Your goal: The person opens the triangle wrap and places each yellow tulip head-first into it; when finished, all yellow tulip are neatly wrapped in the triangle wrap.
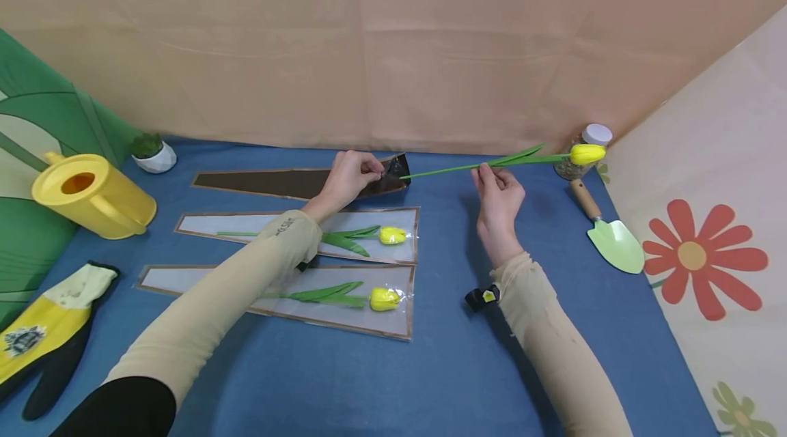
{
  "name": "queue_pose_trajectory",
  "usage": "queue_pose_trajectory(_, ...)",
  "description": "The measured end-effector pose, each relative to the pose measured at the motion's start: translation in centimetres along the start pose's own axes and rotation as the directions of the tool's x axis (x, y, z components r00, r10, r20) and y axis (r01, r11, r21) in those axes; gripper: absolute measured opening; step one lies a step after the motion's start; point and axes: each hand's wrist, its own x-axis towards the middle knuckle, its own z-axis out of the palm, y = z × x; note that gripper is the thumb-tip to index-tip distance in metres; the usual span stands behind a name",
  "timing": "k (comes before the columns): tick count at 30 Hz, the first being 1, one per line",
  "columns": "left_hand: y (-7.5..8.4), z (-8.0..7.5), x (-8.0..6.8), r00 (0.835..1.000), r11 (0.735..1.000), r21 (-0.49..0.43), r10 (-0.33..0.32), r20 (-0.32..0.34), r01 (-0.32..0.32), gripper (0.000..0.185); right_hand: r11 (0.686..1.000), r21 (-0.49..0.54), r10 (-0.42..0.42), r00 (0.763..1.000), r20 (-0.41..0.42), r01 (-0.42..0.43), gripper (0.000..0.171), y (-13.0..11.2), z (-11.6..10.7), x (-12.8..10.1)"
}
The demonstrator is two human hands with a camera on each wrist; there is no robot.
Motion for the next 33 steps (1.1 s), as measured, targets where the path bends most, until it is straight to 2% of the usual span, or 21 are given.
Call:
queue_pose_trajectory(6, 0.1, 0.0, 0.1, 1.0, 1.0, 0.005, 0.021, -0.009, -0.021, 0.009, 0.999, -0.033, 0.016, 1.0, 0.018, -0.015, 0.012, 1.1, 0.6, 0.1)
queue_pose_trajectory(9, 0.2, 0.1, 0.1, 1.0, 1.0, 0.006, 0.029, -0.012, -0.029, 0.009, 0.999, -0.019, 0.036, 0.999, 0.015, -0.036, 0.013, 1.5, 0.8, 0.1)
queue_pose_trajectory(21, 0.6, 0.3, -0.2, 0.999, 0.999, 0.011, 0.04, -0.017, -0.04, 0.01, 0.996, -0.058, 0.065, 0.996, 0.053, -0.062, 0.006, 3.2, 2.1, -0.4)
queue_pose_trajectory(27, 0.7, 0.4, -0.1, 0.998, 0.998, 0.029, 0.06, -0.035, -0.059, 0.01, 0.994, -0.043, 0.101, 0.993, 0.057, -0.098, 0.006, 3.8, 2.7, -0.6)
queue_pose_trajectory(33, 0.8, 0.5, 0.0, 0.997, 0.998, 0.027, 0.06, -0.044, -0.059, 0.01, 0.991, -0.078, 0.117, 0.991, 0.067, -0.112, 0.005, 4.3, 3.4, -1.0)
